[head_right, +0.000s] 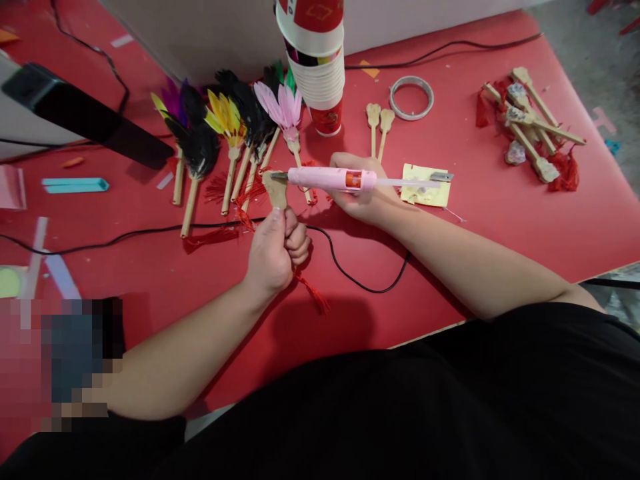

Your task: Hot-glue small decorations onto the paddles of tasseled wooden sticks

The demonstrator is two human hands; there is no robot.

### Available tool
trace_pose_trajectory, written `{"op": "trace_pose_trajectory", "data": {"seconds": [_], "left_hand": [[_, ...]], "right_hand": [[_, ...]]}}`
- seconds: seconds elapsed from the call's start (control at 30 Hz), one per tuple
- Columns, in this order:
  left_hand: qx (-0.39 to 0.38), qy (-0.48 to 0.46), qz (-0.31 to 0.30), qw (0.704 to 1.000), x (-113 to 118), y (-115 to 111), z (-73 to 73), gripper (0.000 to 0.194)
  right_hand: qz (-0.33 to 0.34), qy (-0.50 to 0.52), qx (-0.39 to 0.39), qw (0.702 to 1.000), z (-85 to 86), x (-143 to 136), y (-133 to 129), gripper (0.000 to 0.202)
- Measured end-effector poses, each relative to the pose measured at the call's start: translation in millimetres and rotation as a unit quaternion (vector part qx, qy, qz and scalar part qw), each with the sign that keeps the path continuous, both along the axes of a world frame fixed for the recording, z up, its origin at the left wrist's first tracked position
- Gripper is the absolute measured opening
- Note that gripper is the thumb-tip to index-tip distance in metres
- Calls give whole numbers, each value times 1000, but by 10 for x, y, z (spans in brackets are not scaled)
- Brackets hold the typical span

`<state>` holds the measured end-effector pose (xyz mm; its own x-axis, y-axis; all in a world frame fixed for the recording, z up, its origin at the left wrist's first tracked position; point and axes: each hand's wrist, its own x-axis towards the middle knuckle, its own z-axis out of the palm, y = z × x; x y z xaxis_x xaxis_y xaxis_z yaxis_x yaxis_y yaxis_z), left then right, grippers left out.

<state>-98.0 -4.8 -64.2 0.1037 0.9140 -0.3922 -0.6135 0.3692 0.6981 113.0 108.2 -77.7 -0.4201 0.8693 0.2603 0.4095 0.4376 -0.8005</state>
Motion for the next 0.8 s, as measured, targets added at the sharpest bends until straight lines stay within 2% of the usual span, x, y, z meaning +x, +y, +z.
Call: {"op": "trace_pose_trajectory", "data": {"seconds": [0.2, 0.3, 0.4, 0.53, 0.73, 0.8], "left_hand": [[11, -2, 7, 1000, -11, 0, -50, 66], [50, 9, -11, 999, -11, -51, -98, 69], [106, 32, -59, 992, 2, -115, -144, 73], [91, 23, -54, 994, 17, -126, -149, 72], [41, 11, -20, 999, 37, -70, -68, 68], [16, 3, -16, 1000, 44, -61, -56, 66]], "right_hand": [[-8, 25, -12, 1000, -30, -69, -48, 47], [-33, 40, -53, 997, -46, -124, -27, 35], [-67, 89, -75, 991, -55, -150, 27, 18], [-98, 66, -74, 990, -59, -124, 20, 26], [-39, 72, -7, 997, 7, -88, -116, 49], [-24, 74, 1, 997, 21, -77, -130, 49]]}}
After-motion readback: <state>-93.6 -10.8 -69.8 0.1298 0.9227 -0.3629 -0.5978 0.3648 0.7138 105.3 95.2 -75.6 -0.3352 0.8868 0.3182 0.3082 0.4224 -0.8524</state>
